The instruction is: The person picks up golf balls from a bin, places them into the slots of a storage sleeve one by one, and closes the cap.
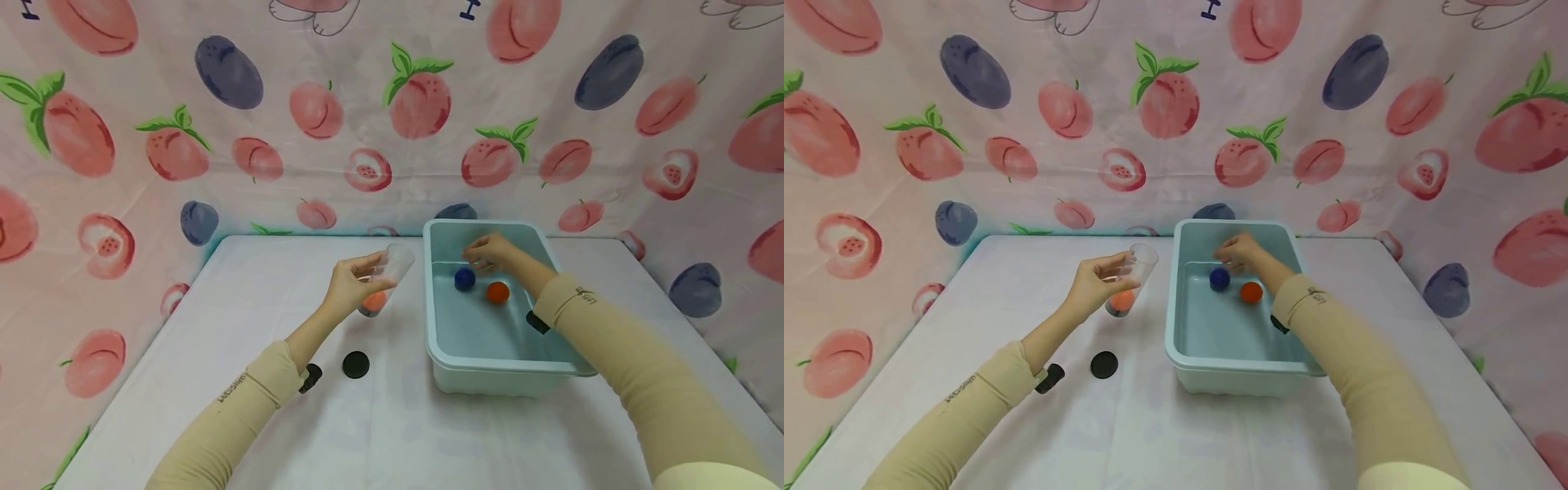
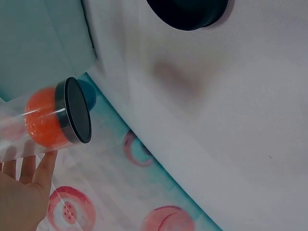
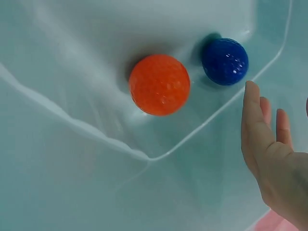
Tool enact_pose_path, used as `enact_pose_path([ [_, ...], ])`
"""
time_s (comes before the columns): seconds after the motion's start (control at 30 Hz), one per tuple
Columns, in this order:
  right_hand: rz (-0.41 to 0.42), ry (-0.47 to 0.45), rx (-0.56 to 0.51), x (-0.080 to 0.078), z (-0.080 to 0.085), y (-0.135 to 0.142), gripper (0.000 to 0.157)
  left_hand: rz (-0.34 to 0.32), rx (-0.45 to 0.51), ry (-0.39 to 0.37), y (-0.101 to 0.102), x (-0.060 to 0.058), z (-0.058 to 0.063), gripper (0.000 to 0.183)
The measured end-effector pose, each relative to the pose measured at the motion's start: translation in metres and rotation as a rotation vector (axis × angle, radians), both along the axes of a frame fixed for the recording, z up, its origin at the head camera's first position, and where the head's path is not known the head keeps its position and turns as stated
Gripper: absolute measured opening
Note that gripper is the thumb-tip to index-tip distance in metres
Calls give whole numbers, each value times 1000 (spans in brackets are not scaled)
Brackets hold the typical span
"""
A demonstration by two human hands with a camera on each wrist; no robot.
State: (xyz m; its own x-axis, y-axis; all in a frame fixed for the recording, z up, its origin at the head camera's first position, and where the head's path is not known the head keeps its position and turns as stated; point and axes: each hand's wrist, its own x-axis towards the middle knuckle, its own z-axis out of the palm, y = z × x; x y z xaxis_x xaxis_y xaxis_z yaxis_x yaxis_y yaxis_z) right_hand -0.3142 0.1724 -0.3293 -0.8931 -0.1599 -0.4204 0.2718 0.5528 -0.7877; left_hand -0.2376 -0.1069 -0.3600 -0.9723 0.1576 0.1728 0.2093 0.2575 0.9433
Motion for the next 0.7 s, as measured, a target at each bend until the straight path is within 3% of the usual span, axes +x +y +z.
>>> enact_pose_path([
  [0.13,-27,-16,10,-2,-7,0,46,-5,0,7,1,0,0,56],
  [0.23,-39,-13,16,-12,-18,5,46,-11,4,10,1,0,0,56],
  [0.33,-41,-22,-24,-49,-56,24,43,-15,8,9,1,0,-1,56],
  [0.43,-53,-45,-59,-98,-105,49,34,-21,9,6,0,0,-1,56],
  [0.47,-60,-53,-65,-106,-113,52,33,-24,9,6,1,-1,-2,56],
  [0.57,-87,-62,-51,-98,-107,47,33,-28,9,6,1,-1,-3,56],
  [0.7,-121,-51,50,-46,-55,15,42,-22,-5,9,0,-2,-5,56],
])
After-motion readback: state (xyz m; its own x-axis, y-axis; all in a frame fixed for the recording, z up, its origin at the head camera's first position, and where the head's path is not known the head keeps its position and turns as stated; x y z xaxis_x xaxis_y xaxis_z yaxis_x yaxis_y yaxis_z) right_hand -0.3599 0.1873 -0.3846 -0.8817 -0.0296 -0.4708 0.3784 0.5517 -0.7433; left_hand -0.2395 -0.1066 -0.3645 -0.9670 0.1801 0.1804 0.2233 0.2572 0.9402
